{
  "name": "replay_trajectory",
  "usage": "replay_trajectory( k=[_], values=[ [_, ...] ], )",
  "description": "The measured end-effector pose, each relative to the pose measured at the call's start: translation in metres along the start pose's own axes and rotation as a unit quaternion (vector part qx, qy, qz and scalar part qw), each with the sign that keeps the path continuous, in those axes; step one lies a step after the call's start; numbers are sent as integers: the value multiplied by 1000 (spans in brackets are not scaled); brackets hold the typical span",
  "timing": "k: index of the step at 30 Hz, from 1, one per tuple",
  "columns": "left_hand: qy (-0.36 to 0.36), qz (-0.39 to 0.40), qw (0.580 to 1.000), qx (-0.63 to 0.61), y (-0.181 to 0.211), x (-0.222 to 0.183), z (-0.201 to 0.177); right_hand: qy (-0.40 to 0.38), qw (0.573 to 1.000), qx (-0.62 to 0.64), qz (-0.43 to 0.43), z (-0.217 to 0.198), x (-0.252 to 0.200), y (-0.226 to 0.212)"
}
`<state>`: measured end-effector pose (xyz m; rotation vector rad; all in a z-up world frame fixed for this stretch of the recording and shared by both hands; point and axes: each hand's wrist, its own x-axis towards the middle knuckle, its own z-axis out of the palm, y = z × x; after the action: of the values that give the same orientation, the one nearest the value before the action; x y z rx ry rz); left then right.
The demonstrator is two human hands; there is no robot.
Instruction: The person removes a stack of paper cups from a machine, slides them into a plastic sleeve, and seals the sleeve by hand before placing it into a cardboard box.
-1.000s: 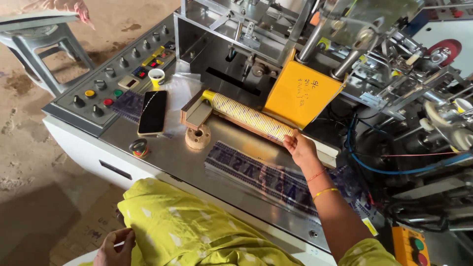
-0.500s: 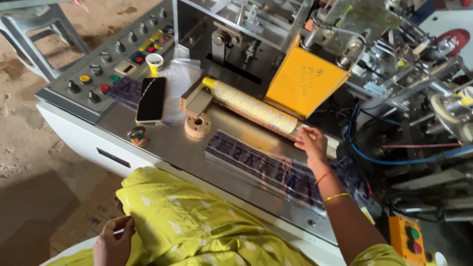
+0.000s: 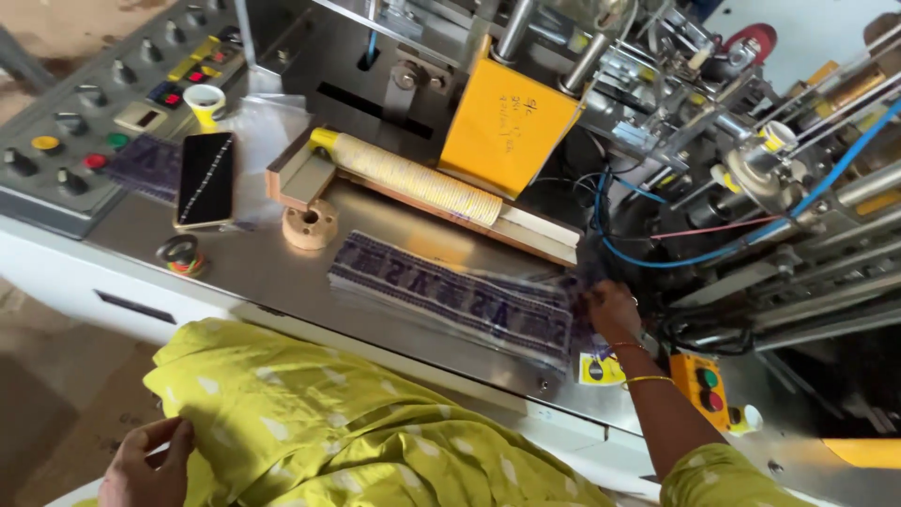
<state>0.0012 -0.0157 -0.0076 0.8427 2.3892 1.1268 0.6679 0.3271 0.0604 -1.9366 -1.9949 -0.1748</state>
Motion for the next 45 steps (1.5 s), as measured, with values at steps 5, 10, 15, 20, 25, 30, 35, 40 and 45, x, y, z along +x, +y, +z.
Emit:
replay_trajectory(
  k=[5, 10, 15, 20, 25, 30, 35, 40, 45],
  values=[
    [25, 57, 998, 1, 64, -23, -24, 44, 998, 8, 40, -52, 28, -67],
    [-91, 119, 977, -150, 222, -66, -34, -107, 946, 143, -269, -201, 33, -251],
    [-46, 419, 881, -216, 329, -104, -58, -312, 791, 229, -474, -256, -23, -378],
    [-30, 256, 963, -80, 262, -86, -40, -281, 760, 311, -497, -289, -28, -415],
    [21, 149, 954, -259, 202, -69, -57, -376, 771, 386, -340, -246, 14, -382],
    [-54, -28, 894, -444, 183, -55, -73, -451, 807, 307, -225, -228, 37, -354],
    [-57, -34, 876, -478, 161, -47, -67, -523, 801, 170, -235, -213, 46, -334],
    [-61, -113, 941, -313, 179, -54, -76, -536, 819, 179, -98, -220, 33, -331],
    [85, 206, 964, -146, 219, -83, -72, -510, 657, 555, -29, -174, 23, -331]
  ],
)
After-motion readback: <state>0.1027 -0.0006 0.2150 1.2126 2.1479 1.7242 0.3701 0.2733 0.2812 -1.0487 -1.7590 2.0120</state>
